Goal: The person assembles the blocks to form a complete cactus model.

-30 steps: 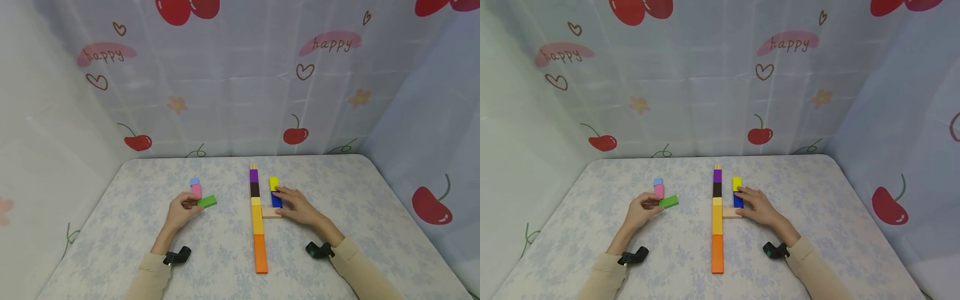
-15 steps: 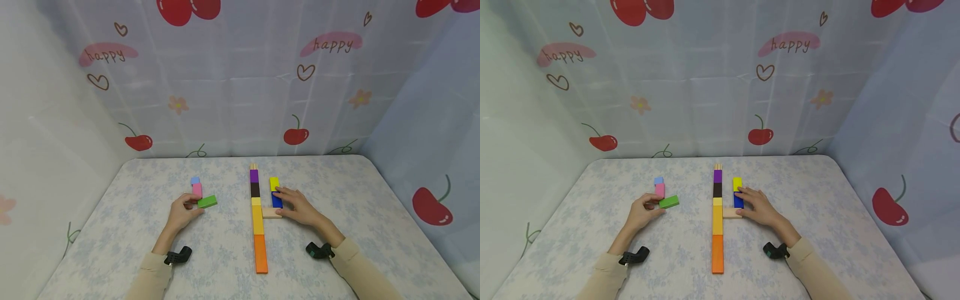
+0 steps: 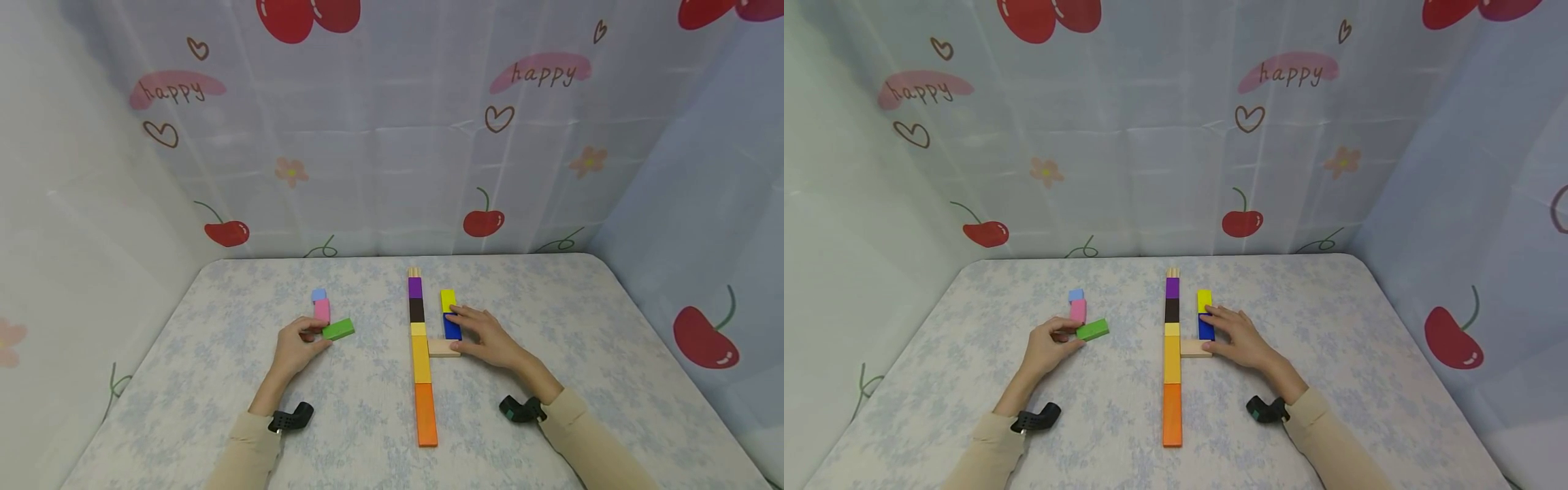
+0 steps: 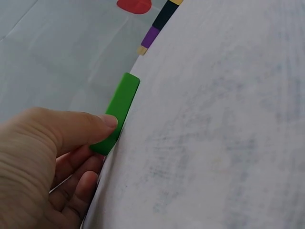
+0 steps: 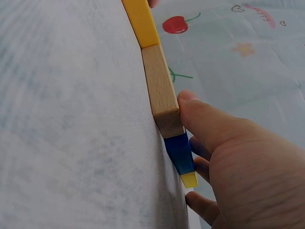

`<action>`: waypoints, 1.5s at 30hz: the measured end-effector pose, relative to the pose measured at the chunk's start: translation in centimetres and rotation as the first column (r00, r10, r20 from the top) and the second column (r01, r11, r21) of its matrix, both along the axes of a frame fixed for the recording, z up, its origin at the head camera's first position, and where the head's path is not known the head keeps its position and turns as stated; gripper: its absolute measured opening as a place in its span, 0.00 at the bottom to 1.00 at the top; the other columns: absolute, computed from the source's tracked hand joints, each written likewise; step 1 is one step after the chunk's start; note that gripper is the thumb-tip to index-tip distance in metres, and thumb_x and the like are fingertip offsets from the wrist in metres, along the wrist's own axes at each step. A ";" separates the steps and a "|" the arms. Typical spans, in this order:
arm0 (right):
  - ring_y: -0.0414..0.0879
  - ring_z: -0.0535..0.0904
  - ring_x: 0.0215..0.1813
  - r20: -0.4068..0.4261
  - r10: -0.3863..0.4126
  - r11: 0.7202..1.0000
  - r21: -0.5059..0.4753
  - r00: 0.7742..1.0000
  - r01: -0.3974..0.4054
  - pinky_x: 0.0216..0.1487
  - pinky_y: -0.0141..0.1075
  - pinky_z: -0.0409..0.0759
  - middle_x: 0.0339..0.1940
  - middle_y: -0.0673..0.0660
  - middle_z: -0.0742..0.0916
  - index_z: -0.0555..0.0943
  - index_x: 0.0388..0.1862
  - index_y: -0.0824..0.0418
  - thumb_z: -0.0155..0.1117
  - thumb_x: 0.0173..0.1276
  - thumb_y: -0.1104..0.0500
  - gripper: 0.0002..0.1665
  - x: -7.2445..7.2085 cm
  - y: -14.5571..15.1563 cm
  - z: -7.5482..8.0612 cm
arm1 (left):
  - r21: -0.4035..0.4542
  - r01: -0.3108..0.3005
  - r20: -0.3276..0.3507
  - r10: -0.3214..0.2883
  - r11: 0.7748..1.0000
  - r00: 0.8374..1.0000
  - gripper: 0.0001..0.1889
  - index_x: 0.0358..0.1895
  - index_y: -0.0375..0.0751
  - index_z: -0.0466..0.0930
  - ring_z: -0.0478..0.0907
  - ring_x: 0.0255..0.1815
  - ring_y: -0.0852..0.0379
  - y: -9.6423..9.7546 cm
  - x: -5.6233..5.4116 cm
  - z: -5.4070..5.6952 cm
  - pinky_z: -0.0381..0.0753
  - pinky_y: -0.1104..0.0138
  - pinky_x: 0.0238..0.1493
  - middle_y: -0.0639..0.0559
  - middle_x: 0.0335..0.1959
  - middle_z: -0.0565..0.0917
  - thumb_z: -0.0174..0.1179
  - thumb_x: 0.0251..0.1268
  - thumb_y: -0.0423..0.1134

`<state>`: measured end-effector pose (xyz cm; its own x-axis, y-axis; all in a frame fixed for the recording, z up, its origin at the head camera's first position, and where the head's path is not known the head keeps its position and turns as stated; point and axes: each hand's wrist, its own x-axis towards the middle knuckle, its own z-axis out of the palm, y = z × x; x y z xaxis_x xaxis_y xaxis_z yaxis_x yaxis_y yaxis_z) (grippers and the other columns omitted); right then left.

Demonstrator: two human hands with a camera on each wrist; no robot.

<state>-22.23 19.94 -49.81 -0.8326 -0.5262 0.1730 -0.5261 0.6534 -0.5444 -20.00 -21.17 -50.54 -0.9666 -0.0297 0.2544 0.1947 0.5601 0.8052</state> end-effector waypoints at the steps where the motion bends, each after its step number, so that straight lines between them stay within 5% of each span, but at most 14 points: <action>1: 0.65 0.60 0.76 0.000 0.001 1.000 -0.001 1.000 -0.001 0.70 0.72 0.47 0.74 0.64 0.70 0.73 0.69 0.58 0.67 0.66 0.47 0.35 0.0 0.0 0.0 | -0.006 -0.001 -0.006 0.001 1.000 1.000 0.19 0.45 0.38 0.87 0.82 0.40 0.48 0.0 0.0 0.0 0.80 0.69 0.40 0.44 0.41 0.86 0.77 0.45 0.31; 15: 0.66 0.60 0.76 -0.003 0.011 1.000 -0.008 1.000 -0.011 0.69 0.72 0.47 0.74 0.64 0.70 0.74 0.69 0.59 0.67 0.66 0.47 0.35 -0.1 0.1 0.0 | -0.096 -0.014 -0.003 0.013 0.995 1.000 0.17 0.45 0.37 0.87 0.77 0.34 0.55 0.0 -0.1 0.1 0.74 0.71 0.35 0.45 0.36 0.85 0.75 0.47 0.31; 31: 0.66 0.59 0.76 0.003 0.006 1.000 -0.013 1.000 -0.006 0.70 0.72 0.46 0.74 0.64 0.70 0.74 0.69 0.59 0.68 0.65 0.48 0.35 0.0 0.0 0.1 | 0.097 -0.038 0.152 0.023 0.995 0.988 0.18 0.49 0.33 0.85 0.78 0.33 0.60 0.3 -0.3 0.9 0.78 0.75 0.35 0.41 0.38 0.84 0.71 0.51 0.27; 37: 0.66 0.59 0.76 0.005 0.005 1.000 -0.012 1.000 -0.005 0.70 0.71 0.46 0.74 0.64 0.69 0.73 0.69 0.59 0.67 0.66 0.48 0.35 0.0 0.0 0.2 | 0.096 -0.040 0.160 0.024 0.995 0.987 0.18 0.49 0.34 0.84 0.78 0.36 0.59 0.6 -0.4 1.5 0.78 0.75 0.37 0.41 0.39 0.84 0.70 0.53 0.28; 45: 0.66 0.59 0.76 0.011 0.004 1.000 -0.005 1.000 -0.004 0.70 0.71 0.46 0.74 0.64 0.69 0.73 0.69 0.59 0.67 0.66 0.48 0.35 0.1 0.0 0.2 | 0.137 0.030 0.139 -0.049 0.990 0.989 0.16 0.48 0.33 0.85 0.77 0.35 0.60 1.8 -0.9 2.7 0.77 0.75 0.38 0.40 0.38 0.83 0.70 0.54 0.27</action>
